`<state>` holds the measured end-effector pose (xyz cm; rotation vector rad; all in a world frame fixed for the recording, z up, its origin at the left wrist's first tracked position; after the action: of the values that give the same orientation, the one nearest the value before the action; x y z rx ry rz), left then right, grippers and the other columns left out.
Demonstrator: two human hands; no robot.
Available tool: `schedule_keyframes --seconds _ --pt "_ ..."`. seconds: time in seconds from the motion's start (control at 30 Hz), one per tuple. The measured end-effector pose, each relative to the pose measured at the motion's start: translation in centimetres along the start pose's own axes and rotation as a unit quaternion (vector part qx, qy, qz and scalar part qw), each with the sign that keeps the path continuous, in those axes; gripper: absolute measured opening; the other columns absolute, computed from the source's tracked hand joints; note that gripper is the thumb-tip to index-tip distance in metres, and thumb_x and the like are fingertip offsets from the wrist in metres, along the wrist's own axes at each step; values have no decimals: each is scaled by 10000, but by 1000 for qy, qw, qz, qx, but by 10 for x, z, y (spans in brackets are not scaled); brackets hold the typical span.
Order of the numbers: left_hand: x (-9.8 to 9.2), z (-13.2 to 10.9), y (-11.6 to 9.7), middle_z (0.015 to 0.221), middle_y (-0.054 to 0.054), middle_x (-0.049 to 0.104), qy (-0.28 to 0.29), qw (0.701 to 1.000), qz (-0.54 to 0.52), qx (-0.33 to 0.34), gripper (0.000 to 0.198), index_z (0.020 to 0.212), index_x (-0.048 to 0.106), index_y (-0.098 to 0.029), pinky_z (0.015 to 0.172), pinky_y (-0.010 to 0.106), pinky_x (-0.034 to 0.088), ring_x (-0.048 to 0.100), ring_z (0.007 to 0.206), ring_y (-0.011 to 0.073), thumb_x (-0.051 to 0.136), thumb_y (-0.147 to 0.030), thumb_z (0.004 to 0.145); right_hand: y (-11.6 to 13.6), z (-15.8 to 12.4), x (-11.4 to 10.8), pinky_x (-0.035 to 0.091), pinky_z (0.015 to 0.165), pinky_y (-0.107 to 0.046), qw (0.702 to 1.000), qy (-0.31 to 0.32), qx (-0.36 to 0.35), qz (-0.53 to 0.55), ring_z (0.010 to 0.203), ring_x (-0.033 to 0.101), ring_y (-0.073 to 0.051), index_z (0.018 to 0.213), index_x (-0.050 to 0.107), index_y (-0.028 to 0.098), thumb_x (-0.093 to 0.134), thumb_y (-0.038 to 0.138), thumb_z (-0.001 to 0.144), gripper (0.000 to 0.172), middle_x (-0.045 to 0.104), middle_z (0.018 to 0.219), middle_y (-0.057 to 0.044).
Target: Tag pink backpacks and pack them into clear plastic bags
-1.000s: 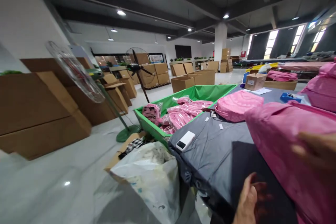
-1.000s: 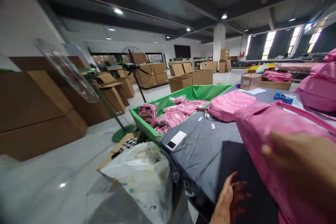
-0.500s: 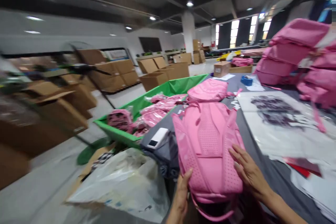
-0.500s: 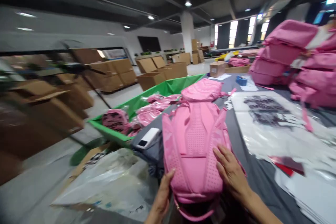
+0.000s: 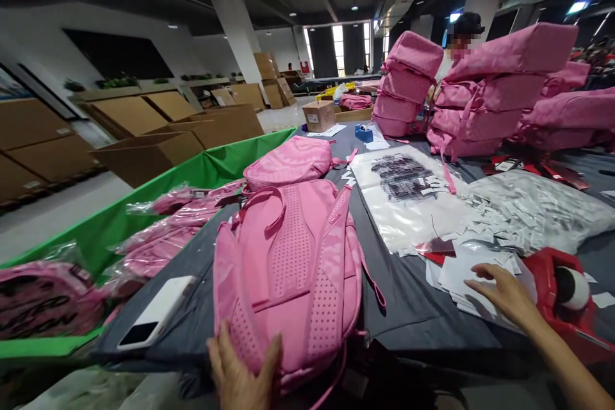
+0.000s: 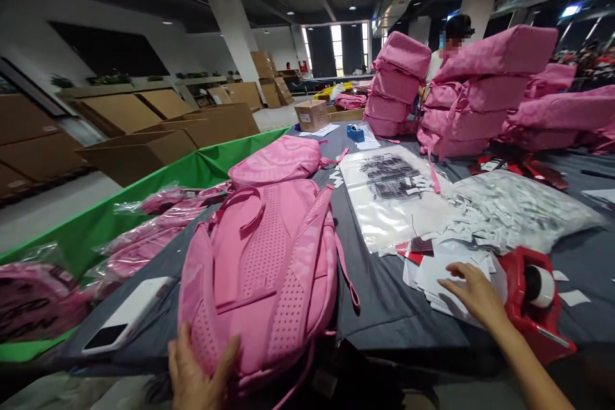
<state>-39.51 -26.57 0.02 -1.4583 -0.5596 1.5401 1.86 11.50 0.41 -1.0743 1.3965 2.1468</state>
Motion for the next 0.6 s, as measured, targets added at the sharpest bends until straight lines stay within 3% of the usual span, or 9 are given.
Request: schedule_keyframes --seconds 0.07,0.13,0.23,0.33,0.4,0.5,0.57,0.6 --pt "3 20 -10 1655 256 157 -4 998 46 36 1123 1563 245 -73 1233 605 156 121 1536 425 550 -751 722 -20 5 1 530 644 -402 999 35 15 -27 729 671 -297 742 708 235 605 871 628 654 717 739 -89" --pt "0 47 -9 1650 236 204 18 998 42 44 1091 1552 282 -76 1239 573 182 206 1522 410 537 -737 722 -28 5 4 511 643 -395 998 38 28 -29 723 657 -295 701 712 241 549 894 651 674 705 707 -84" --pt "-12 81 6 1659 156 244 85 995 39 47 1011 1574 253 -143 1246 529 206 289 1504 365 550 -670 764 -27 2 9 505 685 -392 999 29 23 -18 760 658 -289 694 727 250 467 912 706 711 718 756 -84" --pt "-26 93 13 1667 150 226 116 989 57 77 985 1584 223 -151 1242 548 208 277 1508 371 565 -622 790 -21 8 6 504 695 -394 999 40 -19 -25 762 662 -282 729 733 250 416 924 738 746 719 789 -88" --pt "-32 86 7 1660 141 252 106 986 65 114 925 1562 288 -172 1235 575 214 241 1518 388 573 -605 796 -16 16 -5 501 707 -420 997 15 -51 -56 785 671 -300 775 729 244 341 926 771 785 723 828 -100" --pt "-40 49 -22 1642 123 300 14 977 70 200 741 1465 456 -186 1246 588 178 213 1528 382 594 -543 831 -1 27 -29 491 732 -457 985 -43 -104 -131 817 678 -327 819 696 231 242 826 874 751 730 878 -128" --pt "-31 8 -49 1556 119 450 -18 963 43 264 527 1333 595 -201 1243 568 224 351 1476 352 616 -450 869 18 26 -40 485 738 -455 969 -72 -146 -186 812 674 -329 823 673 225 234 699 936 656 728 866 -142" --pt "-19 -14 -62 1428 99 590 15 959 14 282 382 1231 667 -238 1221 553 292 467 1401 330 619 -394 886 30 23 -43 481 713 -439 961 -80 -162 -208 791 671 -324 833 668 225 241 635 952 604 726 866 -143"
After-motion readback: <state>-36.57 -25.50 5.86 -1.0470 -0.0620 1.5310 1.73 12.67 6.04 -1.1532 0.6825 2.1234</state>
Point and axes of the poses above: each hand's wrist, its own z-axis towards the middle knuckle, its own x-axis out of the palm, y = z × x, the point moved 6 cm from there along z, towards the middle knuckle
